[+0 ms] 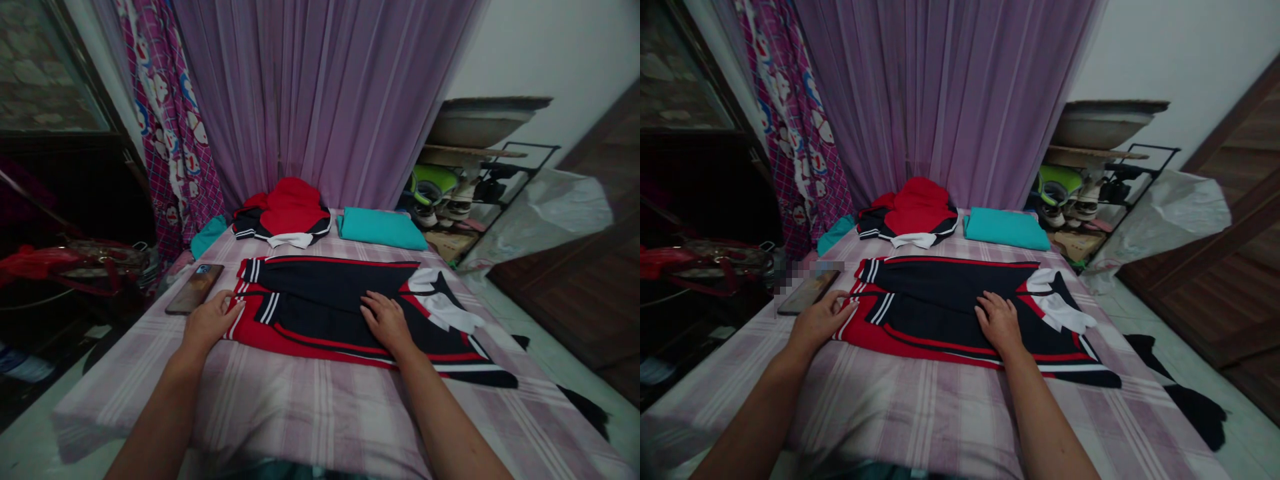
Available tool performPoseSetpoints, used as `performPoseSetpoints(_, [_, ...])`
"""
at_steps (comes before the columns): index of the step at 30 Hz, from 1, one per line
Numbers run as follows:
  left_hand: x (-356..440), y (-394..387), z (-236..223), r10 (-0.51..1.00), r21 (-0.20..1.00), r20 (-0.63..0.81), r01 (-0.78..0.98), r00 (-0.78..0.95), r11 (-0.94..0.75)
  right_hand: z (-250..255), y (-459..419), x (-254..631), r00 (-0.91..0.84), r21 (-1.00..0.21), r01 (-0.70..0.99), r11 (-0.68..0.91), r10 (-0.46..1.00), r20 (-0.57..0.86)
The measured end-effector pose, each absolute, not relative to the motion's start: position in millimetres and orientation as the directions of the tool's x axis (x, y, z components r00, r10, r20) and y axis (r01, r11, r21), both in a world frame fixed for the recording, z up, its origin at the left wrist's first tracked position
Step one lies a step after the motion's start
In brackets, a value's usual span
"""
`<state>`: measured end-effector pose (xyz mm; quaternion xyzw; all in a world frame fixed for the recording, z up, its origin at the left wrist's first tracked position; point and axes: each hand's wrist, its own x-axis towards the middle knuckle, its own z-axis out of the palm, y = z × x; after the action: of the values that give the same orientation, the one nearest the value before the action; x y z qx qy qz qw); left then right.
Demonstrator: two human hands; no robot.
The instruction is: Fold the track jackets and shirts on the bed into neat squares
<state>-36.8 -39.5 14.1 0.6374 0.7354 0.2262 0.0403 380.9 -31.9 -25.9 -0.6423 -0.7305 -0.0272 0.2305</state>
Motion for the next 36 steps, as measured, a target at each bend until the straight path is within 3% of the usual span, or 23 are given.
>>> performPoseSetpoints(6, [-19.0,-41.2,15.8,0.847,0.339,0.531,0.914,0.011,-0.224,-20.2,-33.3,378.4,-0.084,-0.223,0.957,0.184,0.916,0.393])
performPoseSetpoints(12, [4.3,-40.2,4.7,0.866,0.381,0.426,0.816,0.262,-0.434,0.9,-49.2,348.5,-0.253,-0.276,0.863,0.423,0.835,0.489])
performPoseSetpoints(16, [-6.9,-36.9,-1.5,0.883,0.446,0.324,0.768,0.339,-0.458,10.5,-64.0,327.6,-0.435,-0.361,0.759,0.541,0.835,0.337])
performPoseSetpoints(20, [-15.3,-37.9,-2.2,0.887,0.461,0.241,0.758,0.393,-0.461,14.1,-72.0,327.0,-0.5,-0.417,0.713,0.563,0.826,0.26])
performPoseSetpoints(28, [-7.0,-38.4,-2.9,0.848,0.429,0.4,0.746,0.348,-0.509,8.2,-78.2,327.7,-0.523,-0.426,0.667,0.611,0.792,0.316])
performPoseSetpoints(32, [-6.6,-44.1,1.5,0.798,0.401,0.512,0.733,0.317,-0.549,8.0,-77.9,325.5,-0.515,-0.513,0.6,0.614,0.787,0.34])
performPoseSetpoints(36, [-6.8,-51.0,1.8,0.83,0.422,0.454,0.742,0.324,-0.521,12.5,-79.5,325.0,-0.524,-0.57,0.567,0.595,0.794,0.307])
